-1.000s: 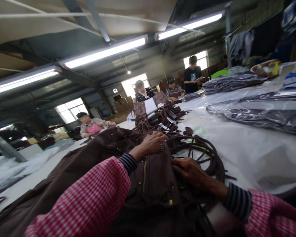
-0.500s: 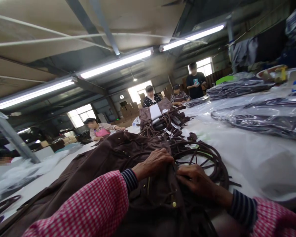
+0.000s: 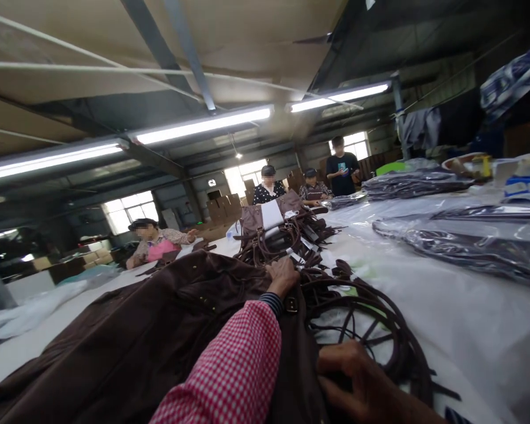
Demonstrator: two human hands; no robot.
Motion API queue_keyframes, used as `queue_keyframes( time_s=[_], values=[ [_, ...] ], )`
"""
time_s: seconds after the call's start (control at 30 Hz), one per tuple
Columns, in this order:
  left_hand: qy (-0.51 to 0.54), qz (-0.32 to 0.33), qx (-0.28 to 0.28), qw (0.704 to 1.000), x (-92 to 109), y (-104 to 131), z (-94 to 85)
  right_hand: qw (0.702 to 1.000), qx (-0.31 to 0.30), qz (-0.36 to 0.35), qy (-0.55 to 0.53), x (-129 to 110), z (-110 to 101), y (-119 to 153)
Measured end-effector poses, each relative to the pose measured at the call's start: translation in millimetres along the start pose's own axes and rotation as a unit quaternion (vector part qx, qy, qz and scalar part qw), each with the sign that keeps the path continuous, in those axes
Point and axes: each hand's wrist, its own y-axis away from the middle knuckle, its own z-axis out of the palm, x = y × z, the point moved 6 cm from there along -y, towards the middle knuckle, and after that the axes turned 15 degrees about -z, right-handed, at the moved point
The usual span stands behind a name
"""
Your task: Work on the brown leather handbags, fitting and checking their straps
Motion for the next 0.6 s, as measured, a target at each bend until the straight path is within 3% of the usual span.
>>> queue_keyframes(
  time_s=[0.1,0.2,0.33,0.4,0.5,0.6],
  values=[
    [0.054,-0.024,-0.022,0.998,-5.9,-10.5,9.3,1.000,0.016,0.014,-0.009,2.0,1.0,3.8],
    [0.152,-0.032,-0.043,0.987,-17.3,-21.6,4.4,0.998,0.003,0.036,-0.042,7.4,0.7,5.2],
    [0.322,-0.011,-0.074,0.944,-28.5,-32.0,-3.5,0.992,-0.053,0.052,-0.102,21.6,-14.8,-11.8],
    [0.399,-0.005,-0.096,0.912,-30.6,-34.4,-4.6,0.994,-0.046,0.067,-0.068,36.6,-34.6,-37.6],
    [0.479,-0.014,-0.119,0.870,-32.1,-35.5,-7.0,0.991,0.040,0.120,0.049,71.9,-69.1,-95.3],
    [0.503,-0.021,-0.122,0.855,-34.5,-35.8,-13.9,0.982,0.115,0.109,0.102,104.1,-78.9,-156.3]
  ],
)
